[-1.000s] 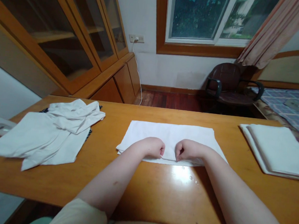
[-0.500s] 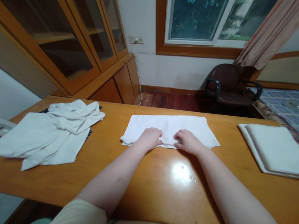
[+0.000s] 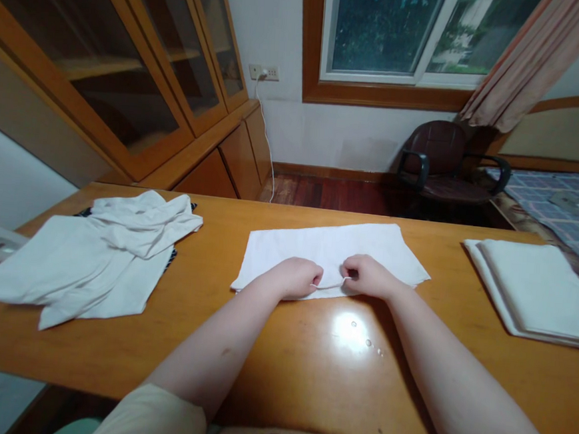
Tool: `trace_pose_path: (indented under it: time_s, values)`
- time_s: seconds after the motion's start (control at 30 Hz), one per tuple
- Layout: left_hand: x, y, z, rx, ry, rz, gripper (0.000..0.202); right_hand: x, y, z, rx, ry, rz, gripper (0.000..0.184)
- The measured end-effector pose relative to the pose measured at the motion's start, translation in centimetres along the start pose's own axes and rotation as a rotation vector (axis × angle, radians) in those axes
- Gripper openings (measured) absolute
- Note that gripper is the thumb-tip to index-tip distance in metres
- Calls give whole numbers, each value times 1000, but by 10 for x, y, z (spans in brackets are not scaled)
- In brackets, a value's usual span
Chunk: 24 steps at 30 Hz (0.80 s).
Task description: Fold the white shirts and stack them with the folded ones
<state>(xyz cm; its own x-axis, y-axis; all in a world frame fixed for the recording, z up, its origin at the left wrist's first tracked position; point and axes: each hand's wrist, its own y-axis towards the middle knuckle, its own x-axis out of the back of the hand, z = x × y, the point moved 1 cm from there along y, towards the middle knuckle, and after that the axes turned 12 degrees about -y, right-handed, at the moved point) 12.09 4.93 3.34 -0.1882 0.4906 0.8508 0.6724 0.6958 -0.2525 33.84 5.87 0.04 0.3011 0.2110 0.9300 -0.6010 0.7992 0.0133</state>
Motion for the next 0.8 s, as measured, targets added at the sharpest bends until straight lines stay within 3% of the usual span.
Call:
trace_pose_path:
  time_s: [0.17,0.4,0.63,0.73,0.8]
  values:
    - [-6,4,1,34,-50,72,9,1,-1,-2,-72,194,35,1]
    - [5,-3,-12,-24,37,-36,18,15,-8,1,-119,260,58,3]
    - [2,-8,-20,6,-152,206,17,11,-12,-3,-160,297,409,10]
    - [-4,-6,-17,12,-203,241,22,5,-12,-5,-172,288,429,12]
    - [-6,-6,-15,6,-220,201,29,4,-11,-5,-175,290,415,11]
